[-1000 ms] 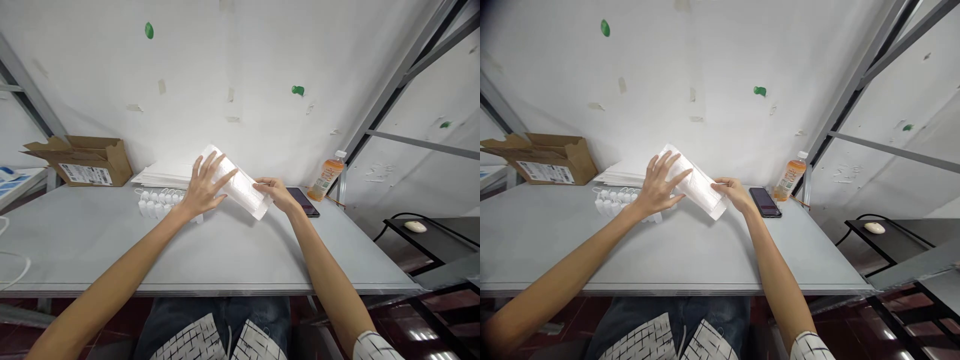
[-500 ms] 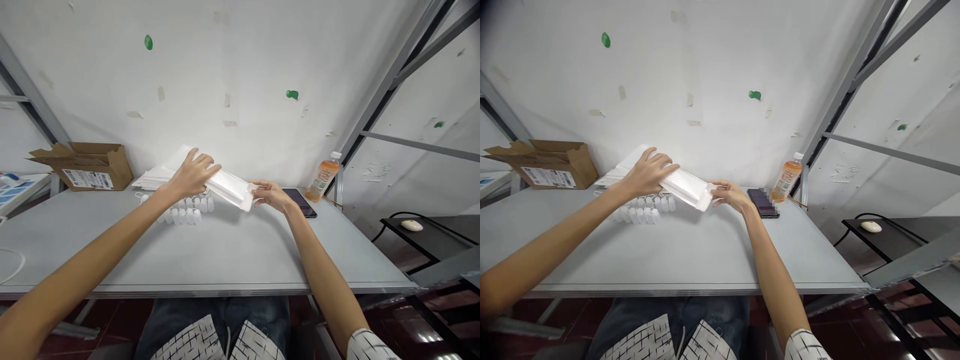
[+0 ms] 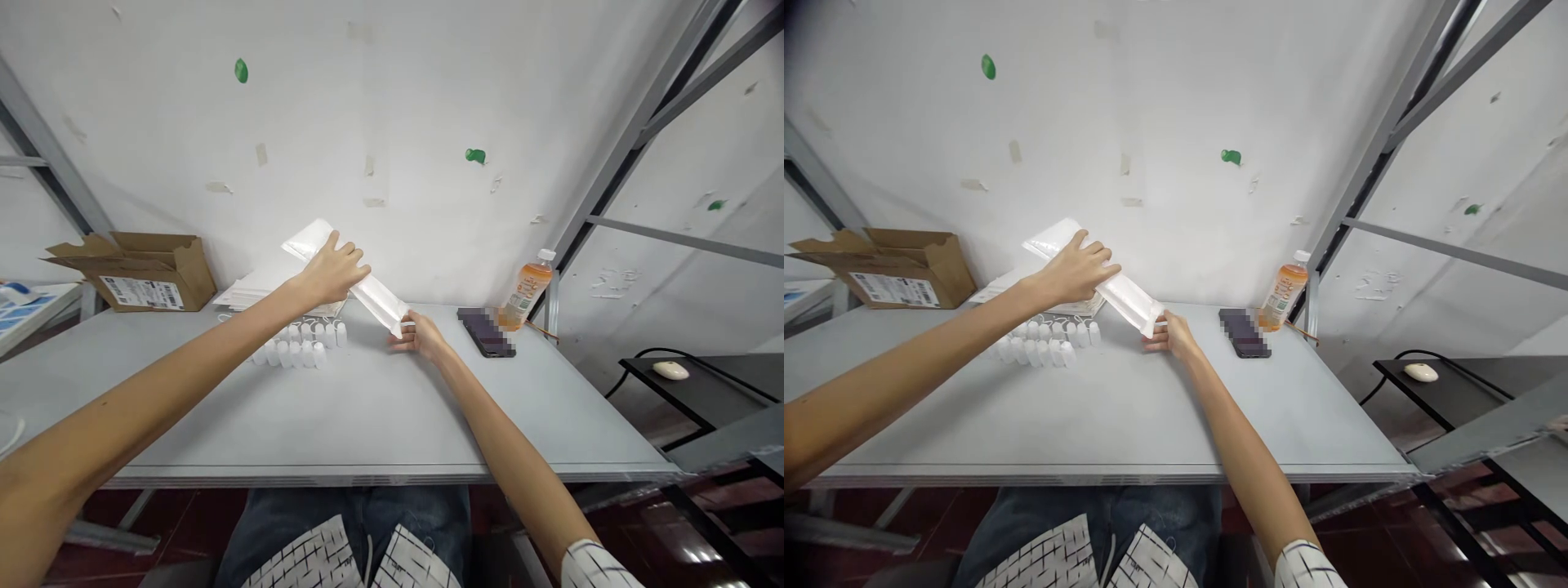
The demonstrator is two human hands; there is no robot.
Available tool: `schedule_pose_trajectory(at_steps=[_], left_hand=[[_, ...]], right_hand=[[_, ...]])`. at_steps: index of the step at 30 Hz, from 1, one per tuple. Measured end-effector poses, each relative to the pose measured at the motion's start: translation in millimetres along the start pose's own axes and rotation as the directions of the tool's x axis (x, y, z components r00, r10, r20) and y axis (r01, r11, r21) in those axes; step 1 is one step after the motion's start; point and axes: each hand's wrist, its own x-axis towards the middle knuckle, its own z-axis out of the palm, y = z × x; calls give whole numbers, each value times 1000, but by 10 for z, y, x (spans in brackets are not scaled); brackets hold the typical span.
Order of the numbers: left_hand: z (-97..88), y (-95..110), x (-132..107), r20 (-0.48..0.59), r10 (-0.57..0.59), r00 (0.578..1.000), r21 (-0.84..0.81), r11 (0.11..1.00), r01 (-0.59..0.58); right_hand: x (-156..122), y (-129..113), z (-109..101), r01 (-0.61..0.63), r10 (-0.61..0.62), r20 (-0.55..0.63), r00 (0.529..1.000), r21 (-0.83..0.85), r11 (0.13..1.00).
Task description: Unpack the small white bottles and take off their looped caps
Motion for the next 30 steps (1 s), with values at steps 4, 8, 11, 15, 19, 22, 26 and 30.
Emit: schedule_pose_trajectory(at_steps=[4,8,11,15,19,22,26,30], left_hand=[[-43,67,82,42,48,998,125,991,-53],[-41,13,153,35,55,998,146,987,-60],[16,-80,147,30,9,1000,103,995,-12],[61,-143,90,46,-12,999,96,995,7],[39,-144,67,29,5,1000,85,996,-7],[37,-185,82,35,-38,999,78,996,35],[84,-372,87,105,-168,980,57,985,163],[170,-731,9,267,-331,905,85,944,319]], right_hand=[[53,93,60,-83,84,1,997,65,994],[41,63,73,-115,117,-27,993,58,992],[14,31,68,-108,111,-51,993,47,993],[4,38,60,-84,84,-60,995,0,996],[21,48,48,-27,26,-39,999,-41,999],[24,16,28,18,-22,-84,996,-47,999],[3,-59,-47,64,-74,-183,980,-64,996],[2,-107,-161,87,-111,-265,958,-102,991]])
